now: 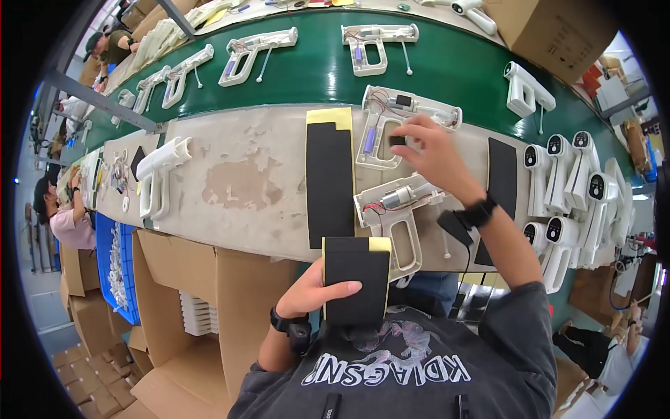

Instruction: The person picks up a white spray gun housing from a stack, removes the top cover, and peels a black adhesive strip from a yellow backing to press it onto the internal components. They then fit the two halves of the housing together and return the assembled unit to the stack.

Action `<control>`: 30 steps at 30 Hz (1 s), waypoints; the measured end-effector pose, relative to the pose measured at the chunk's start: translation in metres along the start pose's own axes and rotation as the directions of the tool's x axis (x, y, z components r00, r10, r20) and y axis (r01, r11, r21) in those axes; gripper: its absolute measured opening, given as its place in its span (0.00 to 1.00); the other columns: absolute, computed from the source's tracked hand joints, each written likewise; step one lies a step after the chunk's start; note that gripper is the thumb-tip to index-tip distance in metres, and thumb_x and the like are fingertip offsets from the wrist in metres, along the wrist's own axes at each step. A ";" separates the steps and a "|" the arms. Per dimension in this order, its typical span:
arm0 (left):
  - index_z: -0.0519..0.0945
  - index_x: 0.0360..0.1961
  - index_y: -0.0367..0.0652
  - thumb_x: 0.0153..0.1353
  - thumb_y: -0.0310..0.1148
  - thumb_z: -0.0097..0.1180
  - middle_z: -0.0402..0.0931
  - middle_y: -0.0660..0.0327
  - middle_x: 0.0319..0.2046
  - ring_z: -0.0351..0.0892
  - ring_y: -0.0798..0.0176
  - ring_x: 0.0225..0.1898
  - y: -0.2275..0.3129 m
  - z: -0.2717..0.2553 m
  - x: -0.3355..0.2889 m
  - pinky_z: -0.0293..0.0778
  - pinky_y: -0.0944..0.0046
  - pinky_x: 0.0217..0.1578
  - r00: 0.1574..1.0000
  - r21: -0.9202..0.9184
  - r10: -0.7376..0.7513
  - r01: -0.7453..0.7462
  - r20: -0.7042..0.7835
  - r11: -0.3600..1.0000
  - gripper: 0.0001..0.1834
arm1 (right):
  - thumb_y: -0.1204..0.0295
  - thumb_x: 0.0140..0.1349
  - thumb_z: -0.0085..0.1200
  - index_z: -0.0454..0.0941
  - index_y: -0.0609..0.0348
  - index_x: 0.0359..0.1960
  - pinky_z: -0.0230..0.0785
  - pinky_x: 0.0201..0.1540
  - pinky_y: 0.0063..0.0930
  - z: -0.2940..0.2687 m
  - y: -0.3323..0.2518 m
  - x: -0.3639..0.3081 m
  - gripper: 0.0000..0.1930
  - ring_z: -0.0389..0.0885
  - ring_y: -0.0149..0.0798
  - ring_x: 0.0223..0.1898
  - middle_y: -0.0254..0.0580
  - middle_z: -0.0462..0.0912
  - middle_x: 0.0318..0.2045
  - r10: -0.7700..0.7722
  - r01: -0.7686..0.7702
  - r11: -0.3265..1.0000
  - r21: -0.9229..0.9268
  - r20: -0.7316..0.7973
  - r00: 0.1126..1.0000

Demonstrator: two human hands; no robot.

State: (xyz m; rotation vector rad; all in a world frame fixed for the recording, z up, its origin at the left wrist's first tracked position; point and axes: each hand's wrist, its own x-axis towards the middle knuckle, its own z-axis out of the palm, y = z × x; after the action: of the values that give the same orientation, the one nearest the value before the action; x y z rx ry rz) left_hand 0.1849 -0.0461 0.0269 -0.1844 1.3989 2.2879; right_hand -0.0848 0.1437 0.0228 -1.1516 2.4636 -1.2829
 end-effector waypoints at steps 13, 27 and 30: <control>0.70 0.66 0.34 0.62 0.25 0.64 0.77 0.57 0.59 0.75 0.63 0.61 -0.012 -0.013 -0.008 0.70 0.60 0.61 0.991 -0.137 -0.018 -0.001 -0.135 0.991 0.31 | 0.80 0.59 0.61 0.82 0.60 0.48 0.77 0.50 0.36 0.024 0.029 0.065 0.15 0.81 0.45 0.46 0.39 0.76 0.48 -0.335 0.514 0.813 -0.273 0.504 0.796; 0.69 0.66 0.37 0.69 0.28 0.58 0.78 0.60 0.55 0.77 0.66 0.55 -0.004 0.012 0.014 0.75 0.62 0.56 0.992 0.101 0.111 -0.105 -0.060 0.989 0.25 | 0.74 0.56 0.70 0.83 0.54 0.53 0.77 0.44 0.34 0.004 -0.085 -0.067 0.21 0.83 0.44 0.43 0.42 0.82 0.42 -0.221 0.185 0.974 0.130 0.376 0.900; 0.70 0.64 0.37 0.68 0.28 0.57 0.78 0.58 0.53 0.77 0.65 0.54 -0.010 0.018 0.015 0.75 0.61 0.54 0.991 0.239 0.131 -0.130 0.014 0.962 0.24 | 0.73 0.56 0.71 0.84 0.55 0.52 0.77 0.45 0.35 0.006 -0.081 -0.084 0.20 0.83 0.43 0.43 0.41 0.82 0.41 -0.193 0.134 0.970 0.200 0.310 0.931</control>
State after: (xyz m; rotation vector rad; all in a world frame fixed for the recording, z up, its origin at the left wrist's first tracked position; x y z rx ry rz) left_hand 0.1775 -0.0222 0.0224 -0.0184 1.7185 2.1956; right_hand 0.0230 0.1692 0.0614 -1.4178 2.0108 -1.2047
